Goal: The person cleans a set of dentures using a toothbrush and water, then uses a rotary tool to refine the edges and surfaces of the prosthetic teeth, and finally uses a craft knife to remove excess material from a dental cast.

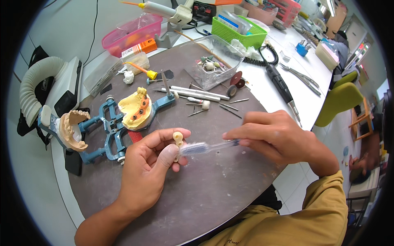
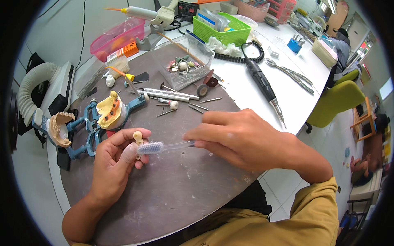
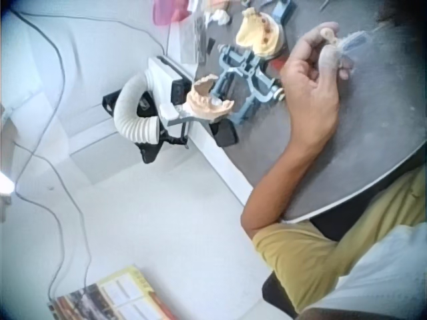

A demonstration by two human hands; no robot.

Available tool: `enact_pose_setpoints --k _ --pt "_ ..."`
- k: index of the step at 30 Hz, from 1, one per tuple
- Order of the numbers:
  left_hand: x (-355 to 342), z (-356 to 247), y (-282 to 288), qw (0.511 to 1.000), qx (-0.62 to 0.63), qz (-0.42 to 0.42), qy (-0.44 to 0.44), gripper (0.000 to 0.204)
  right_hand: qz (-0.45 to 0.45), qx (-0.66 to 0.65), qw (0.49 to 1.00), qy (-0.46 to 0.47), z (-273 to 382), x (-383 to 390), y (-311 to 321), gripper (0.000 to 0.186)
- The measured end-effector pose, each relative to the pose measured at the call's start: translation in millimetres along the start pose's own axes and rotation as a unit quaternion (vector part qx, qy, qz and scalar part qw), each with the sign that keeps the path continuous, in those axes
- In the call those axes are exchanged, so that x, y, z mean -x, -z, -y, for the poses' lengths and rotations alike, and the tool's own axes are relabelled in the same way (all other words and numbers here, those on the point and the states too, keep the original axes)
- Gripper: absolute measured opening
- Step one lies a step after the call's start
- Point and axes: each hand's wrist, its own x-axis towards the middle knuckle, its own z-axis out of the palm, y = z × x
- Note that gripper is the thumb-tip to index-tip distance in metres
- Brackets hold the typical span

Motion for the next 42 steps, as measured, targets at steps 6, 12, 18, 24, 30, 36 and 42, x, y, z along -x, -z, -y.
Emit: enact_pose_setpoints --k 6,12,18,24,30,36,42 --pt "-6 0 0 1.000 0.018 0.019 0.013 0.029 -0.158 0.062 0.986 -0.006 -4 -11 -8 0.026" --pt "-1 -1 3 0.999 0.020 0.023 0.010 0.025 -0.175 0.105 0.976 -0.078 -4 -4 -13 0.026" --pt "-2 4 -4 0.998 0.061 -0.010 -0.023 0.019 -0.132 0.211 0.969 0.006 -22 0 -22 0.020" --pt "3 9 -1 0.998 0.038 -0.004 -0.058 0.021 -0.142 0.117 0.978 0.099 5 -16 -26 0.026" --pt "3 9 -2 0.996 0.058 -0.023 -0.056 0.016 -0.086 0.030 0.989 0.119 23 -35 -45 0.025" --pt "13 2 -4 0.998 -0.045 -0.043 0.003 0.010 -0.095 0.037 0.993 0.063 15 -22 -30 0.012" --pt "2 -13 15 0.706 -0.546 -0.203 -0.403 0.051 -0.060 0.137 0.988 0.048 -6 -5 -17 0.010"
